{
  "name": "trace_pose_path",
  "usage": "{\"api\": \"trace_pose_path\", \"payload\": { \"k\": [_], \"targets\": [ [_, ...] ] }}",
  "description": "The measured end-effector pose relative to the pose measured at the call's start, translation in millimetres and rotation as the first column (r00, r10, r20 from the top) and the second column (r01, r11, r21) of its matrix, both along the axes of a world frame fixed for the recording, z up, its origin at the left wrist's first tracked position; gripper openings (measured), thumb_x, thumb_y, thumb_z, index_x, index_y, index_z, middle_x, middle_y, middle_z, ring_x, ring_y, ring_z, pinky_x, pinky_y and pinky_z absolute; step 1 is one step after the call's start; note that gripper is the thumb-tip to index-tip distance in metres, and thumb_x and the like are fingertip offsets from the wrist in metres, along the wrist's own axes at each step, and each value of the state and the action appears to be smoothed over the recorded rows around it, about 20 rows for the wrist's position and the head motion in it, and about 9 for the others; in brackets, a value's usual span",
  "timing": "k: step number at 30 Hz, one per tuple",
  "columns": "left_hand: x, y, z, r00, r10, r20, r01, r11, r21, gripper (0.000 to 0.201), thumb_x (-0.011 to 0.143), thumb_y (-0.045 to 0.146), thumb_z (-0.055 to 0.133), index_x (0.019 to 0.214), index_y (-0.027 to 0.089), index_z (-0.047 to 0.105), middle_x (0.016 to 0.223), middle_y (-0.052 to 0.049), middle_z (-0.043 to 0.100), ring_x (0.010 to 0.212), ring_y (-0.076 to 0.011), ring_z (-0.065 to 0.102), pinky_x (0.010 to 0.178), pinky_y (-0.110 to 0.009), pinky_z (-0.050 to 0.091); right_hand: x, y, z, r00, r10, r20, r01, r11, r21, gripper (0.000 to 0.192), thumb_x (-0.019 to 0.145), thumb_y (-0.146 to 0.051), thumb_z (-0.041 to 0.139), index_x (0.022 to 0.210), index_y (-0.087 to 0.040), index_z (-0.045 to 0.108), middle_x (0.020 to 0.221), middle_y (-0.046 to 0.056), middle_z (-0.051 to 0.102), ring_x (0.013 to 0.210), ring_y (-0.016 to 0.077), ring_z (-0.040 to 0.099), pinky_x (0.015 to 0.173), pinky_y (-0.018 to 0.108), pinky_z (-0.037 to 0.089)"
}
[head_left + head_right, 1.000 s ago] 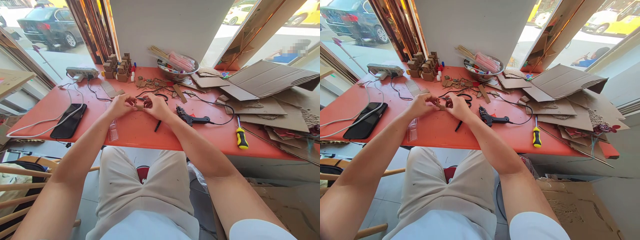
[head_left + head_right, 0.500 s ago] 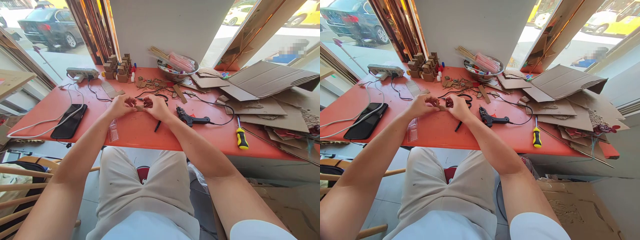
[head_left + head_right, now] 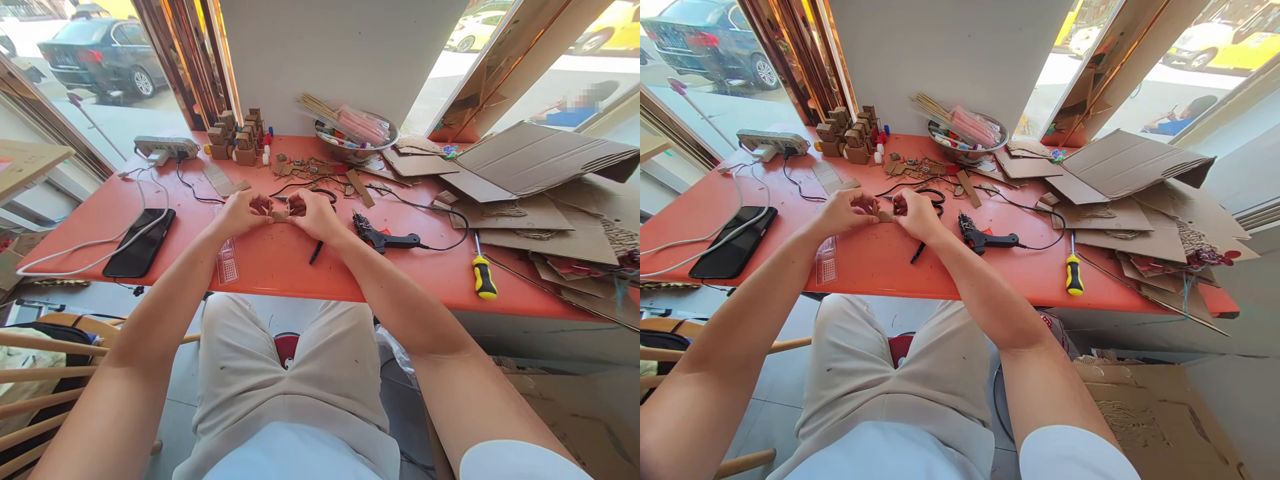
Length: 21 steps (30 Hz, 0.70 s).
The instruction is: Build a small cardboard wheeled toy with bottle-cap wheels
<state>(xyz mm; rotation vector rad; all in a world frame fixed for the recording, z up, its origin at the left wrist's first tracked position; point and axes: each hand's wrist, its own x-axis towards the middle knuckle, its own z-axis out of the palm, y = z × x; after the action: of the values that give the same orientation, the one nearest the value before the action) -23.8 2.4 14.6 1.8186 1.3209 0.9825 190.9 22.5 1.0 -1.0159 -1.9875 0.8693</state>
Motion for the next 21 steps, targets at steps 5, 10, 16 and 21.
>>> {"api": "trace_pose_path", "payload": {
  "k": [5, 10, 16, 21],
  "targets": [
    [0.3, 0.8, -1.1, 1.0, 0.015, 0.002, -0.015, 1.0, -0.001, 0.038, 0.056, 0.042, 0.09, 0.083, 0.02, 0.075, 0.087, -0.004, 0.08, 0.081, -0.0212, 0.074, 0.077, -0.033, 0.062, -1.9, -4.9, 7.2, 0.999, -0.019, 0.037, 0.02, 0.999, -0.027, 0.026, 0.073, -0.007, 0.075, 0.089, -0.022, 0.062, 0.097, 0.007, 0.081, 0.091, 0.0229, 0.079, 0.091, 0.039, 0.064],
    [-0.6, 1.9, -2.3, 0.999, 0.013, -0.035, -0.012, 1.0, 0.02, 0.039, 0.055, 0.042, 0.09, 0.085, 0.02, 0.075, 0.087, -0.004, 0.081, 0.08, -0.0225, 0.075, 0.075, -0.033, 0.062, -2.0, -6.6, 8.5, 0.998, -0.034, 0.055, 0.035, 0.999, -0.021, 0.029, 0.073, -0.005, 0.076, 0.092, -0.021, 0.063, 0.097, 0.006, 0.081, 0.091, 0.0226, 0.078, 0.092, 0.038, 0.062],
    [-1.7, 2.1, -2.3, 0.995, 0.029, -0.092, -0.026, 0.999, 0.036, 0.043, 0.056, 0.048, 0.092, 0.083, 0.021, 0.074, 0.082, -0.004, 0.079, 0.075, -0.0216, 0.074, 0.071, -0.031, 0.059, -0.8, -4.5, 4.7, 0.998, -0.024, 0.064, 0.022, 0.999, 0.04, 0.025, 0.075, -0.01, 0.078, 0.093, -0.022, 0.065, 0.095, 0.005, 0.081, 0.091, 0.0234, 0.078, 0.088, 0.037, 0.062],
    [-0.3, 0.5, -0.6, 1.0, -0.001, -0.029, 0.002, 1.0, 0.012, 0.049, 0.055, 0.051, 0.092, 0.088, 0.02, 0.074, 0.091, -0.006, 0.08, 0.079, -0.021, 0.073, 0.074, -0.033, 0.06, -2.7, -7.3, 9.1, 0.995, -0.035, 0.098, 0.033, 0.999, 0.015, 0.026, 0.074, -0.005, 0.074, 0.092, -0.021, 0.064, 0.097, 0.006, 0.081, 0.091, 0.0231, 0.078, 0.089, 0.036, 0.061]
  ]
}}
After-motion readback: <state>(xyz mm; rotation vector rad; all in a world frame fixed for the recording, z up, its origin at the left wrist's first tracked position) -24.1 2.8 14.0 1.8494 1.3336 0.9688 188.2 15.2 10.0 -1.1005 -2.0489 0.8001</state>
